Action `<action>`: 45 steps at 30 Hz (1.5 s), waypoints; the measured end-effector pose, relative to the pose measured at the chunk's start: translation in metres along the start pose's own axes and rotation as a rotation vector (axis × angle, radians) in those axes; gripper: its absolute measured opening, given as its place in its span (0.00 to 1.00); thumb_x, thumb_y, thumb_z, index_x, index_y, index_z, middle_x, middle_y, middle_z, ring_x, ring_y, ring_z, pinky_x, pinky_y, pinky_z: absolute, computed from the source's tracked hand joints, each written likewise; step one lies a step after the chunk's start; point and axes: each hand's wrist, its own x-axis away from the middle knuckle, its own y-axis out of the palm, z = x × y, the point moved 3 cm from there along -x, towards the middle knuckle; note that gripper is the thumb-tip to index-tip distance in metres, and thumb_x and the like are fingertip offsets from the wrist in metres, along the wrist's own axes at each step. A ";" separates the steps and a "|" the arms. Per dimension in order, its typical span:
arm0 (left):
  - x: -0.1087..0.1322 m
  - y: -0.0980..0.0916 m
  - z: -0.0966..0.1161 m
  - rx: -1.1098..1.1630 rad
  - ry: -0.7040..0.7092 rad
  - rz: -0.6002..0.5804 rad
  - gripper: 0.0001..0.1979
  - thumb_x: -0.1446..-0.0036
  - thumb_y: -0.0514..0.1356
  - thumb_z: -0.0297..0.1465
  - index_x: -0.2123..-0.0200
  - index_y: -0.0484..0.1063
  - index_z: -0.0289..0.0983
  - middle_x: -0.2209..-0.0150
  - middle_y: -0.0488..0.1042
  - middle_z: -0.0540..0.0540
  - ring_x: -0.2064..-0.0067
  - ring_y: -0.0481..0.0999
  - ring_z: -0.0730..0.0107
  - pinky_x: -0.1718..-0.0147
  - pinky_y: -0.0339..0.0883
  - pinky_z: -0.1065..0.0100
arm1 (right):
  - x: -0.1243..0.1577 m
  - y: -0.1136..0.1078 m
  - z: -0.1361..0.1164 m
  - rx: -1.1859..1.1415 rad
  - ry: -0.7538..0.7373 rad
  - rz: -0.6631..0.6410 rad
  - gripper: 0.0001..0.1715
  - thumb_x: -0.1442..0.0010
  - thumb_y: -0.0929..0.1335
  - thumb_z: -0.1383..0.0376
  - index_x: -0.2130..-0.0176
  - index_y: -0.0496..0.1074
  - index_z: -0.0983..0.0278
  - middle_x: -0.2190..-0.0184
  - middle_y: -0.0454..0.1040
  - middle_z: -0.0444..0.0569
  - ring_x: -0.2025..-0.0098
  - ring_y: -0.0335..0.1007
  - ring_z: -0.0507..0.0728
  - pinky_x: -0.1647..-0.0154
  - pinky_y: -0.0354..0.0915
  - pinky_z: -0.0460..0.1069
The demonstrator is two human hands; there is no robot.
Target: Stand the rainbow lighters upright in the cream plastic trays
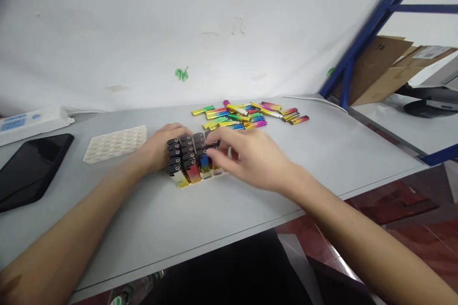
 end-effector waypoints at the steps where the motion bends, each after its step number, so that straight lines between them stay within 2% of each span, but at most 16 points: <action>1: 0.000 0.000 0.000 0.005 -0.001 0.001 0.18 0.47 0.57 0.28 0.53 0.74 0.40 0.47 0.75 0.42 0.43 0.71 0.53 0.44 0.68 0.56 | -0.002 -0.005 0.012 0.012 0.023 0.049 0.08 0.33 0.69 0.58 0.57 0.76 0.57 0.73 0.78 0.43 0.75 0.69 0.54 0.70 0.62 0.50; 4: 0.000 0.000 0.000 0.016 0.001 -0.001 0.19 0.47 0.56 0.27 0.52 0.74 0.40 0.47 0.75 0.42 0.43 0.71 0.53 0.44 0.68 0.56 | -0.007 -0.023 0.072 0.081 0.215 0.270 0.09 0.33 0.69 0.57 0.64 0.76 0.57 0.75 0.75 0.46 0.72 0.70 0.57 0.66 0.63 0.52; 7: 0.000 -0.001 0.000 0.009 -0.011 -0.007 0.19 0.47 0.56 0.27 0.51 0.74 0.39 0.47 0.75 0.42 0.43 0.71 0.53 0.43 0.67 0.56 | -0.004 -0.040 0.147 0.292 0.447 0.441 0.13 0.32 0.66 0.56 0.59 0.77 0.60 0.66 0.79 0.53 0.61 0.75 0.63 0.56 0.66 0.56; 9: 0.000 -0.001 -0.001 -0.002 -0.021 -0.008 0.18 0.46 0.56 0.27 0.52 0.74 0.40 0.47 0.75 0.42 0.43 0.71 0.54 0.44 0.67 0.57 | 0.003 -0.049 0.190 0.506 0.577 0.446 0.20 0.34 0.67 0.55 0.50 0.76 0.65 0.53 0.78 0.63 0.45 0.71 0.70 0.42 0.63 0.61; 10: 0.000 -0.002 0.000 -0.006 -0.022 -0.010 0.18 0.46 0.56 0.28 0.52 0.74 0.39 0.48 0.75 0.42 0.43 0.71 0.54 0.44 0.67 0.57 | 0.008 -0.053 0.208 0.581 0.655 0.432 0.28 0.36 0.69 0.52 0.45 0.74 0.69 0.47 0.75 0.68 0.38 0.66 0.73 0.37 0.59 0.63; 12: 0.000 -0.002 0.000 -0.010 -0.022 -0.011 0.17 0.46 0.56 0.28 0.53 0.74 0.39 0.48 0.75 0.42 0.44 0.72 0.54 0.44 0.68 0.57 | 0.017 -0.059 0.235 0.611 0.794 0.382 0.43 0.36 0.67 0.44 0.36 0.68 0.73 0.39 0.69 0.73 0.33 0.60 0.76 0.34 0.57 0.66; 14: 0.001 -0.003 0.001 -0.004 -0.027 -0.009 0.17 0.47 0.56 0.29 0.53 0.74 0.39 0.48 0.75 0.42 0.45 0.72 0.54 0.45 0.68 0.58 | 0.022 -0.061 0.251 0.569 0.852 0.295 0.48 0.33 0.61 0.40 0.32 0.63 0.73 0.34 0.65 0.73 0.30 0.57 0.75 0.32 0.55 0.67; 17: 0.001 -0.003 0.001 0.002 -0.040 -0.004 0.17 0.48 0.57 0.29 0.54 0.74 0.40 0.48 0.75 0.43 0.45 0.72 0.55 0.44 0.68 0.58 | 0.020 -0.058 0.257 0.513 0.855 0.236 0.49 0.31 0.54 0.38 0.29 0.60 0.70 0.30 0.60 0.70 0.27 0.52 0.74 0.30 0.51 0.68; 19: 0.002 -0.003 -0.001 -0.004 -0.041 0.005 0.16 0.48 0.58 0.30 0.54 0.74 0.41 0.48 0.75 0.43 0.45 0.72 0.55 0.45 0.68 0.59 | 0.015 -0.054 0.254 0.521 0.823 0.234 0.48 0.31 0.55 0.38 0.29 0.62 0.67 0.29 0.59 0.68 0.26 0.50 0.74 0.29 0.49 0.69; 21: 0.002 -0.001 -0.003 -0.006 -0.029 0.020 0.17 0.49 0.58 0.31 0.54 0.74 0.41 0.49 0.75 0.43 0.46 0.72 0.55 0.46 0.69 0.59 | 0.010 -0.049 0.249 0.535 0.786 0.204 0.47 0.33 0.58 0.38 0.31 0.66 0.66 0.30 0.61 0.67 0.28 0.53 0.74 0.29 0.50 0.67; 25: 0.001 0.003 -0.011 -0.019 -0.009 0.044 0.18 0.49 0.57 0.31 0.54 0.75 0.42 0.50 0.76 0.44 0.46 0.73 0.55 0.47 0.69 0.59 | 0.009 -0.043 0.238 0.506 0.790 0.165 0.43 0.35 0.63 0.40 0.36 0.70 0.68 0.35 0.65 0.67 0.35 0.64 0.74 0.33 0.59 0.65; 30: 0.001 0.002 -0.013 -0.020 -0.020 0.047 0.19 0.49 0.57 0.33 0.53 0.75 0.42 0.49 0.76 0.44 0.46 0.73 0.55 0.46 0.68 0.60 | 0.010 -0.044 0.226 0.445 0.791 0.150 0.33 0.36 0.66 0.48 0.42 0.73 0.66 0.39 0.67 0.67 0.38 0.66 0.73 0.36 0.61 0.65; 34: 0.002 -0.002 -0.008 0.007 -0.026 0.029 0.18 0.48 0.56 0.34 0.54 0.75 0.40 0.50 0.76 0.43 0.46 0.73 0.55 0.46 0.68 0.59 | 0.011 -0.044 0.221 0.338 0.768 0.134 0.35 0.38 0.67 0.50 0.37 0.69 0.65 0.37 0.65 0.65 0.37 0.66 0.71 0.35 0.61 0.63; 37: 0.004 -0.002 -0.010 0.034 -0.018 0.036 0.19 0.48 0.55 0.33 0.53 0.75 0.40 0.49 0.75 0.43 0.45 0.73 0.54 0.46 0.68 0.58 | 0.013 -0.050 0.221 0.274 0.760 0.182 0.36 0.36 0.65 0.51 0.35 0.66 0.67 0.38 0.67 0.65 0.37 0.67 0.68 0.35 0.61 0.60; 41: 0.004 0.002 -0.015 0.031 -0.002 0.050 0.19 0.48 0.56 0.33 0.53 0.75 0.41 0.49 0.75 0.44 0.46 0.73 0.55 0.47 0.69 0.58 | 0.024 -0.067 0.229 0.423 0.914 0.296 0.31 0.32 0.60 0.55 0.39 0.71 0.70 0.40 0.70 0.69 0.38 0.68 0.72 0.38 0.63 0.63; 45: 0.003 0.003 -0.017 0.022 -0.004 0.054 0.18 0.48 0.56 0.33 0.53 0.75 0.42 0.50 0.76 0.45 0.46 0.73 0.55 0.47 0.69 0.60 | 0.035 -0.075 0.235 0.559 1.066 0.147 0.35 0.35 0.63 0.46 0.47 0.77 0.70 0.42 0.71 0.71 0.39 0.66 0.78 0.43 0.64 0.66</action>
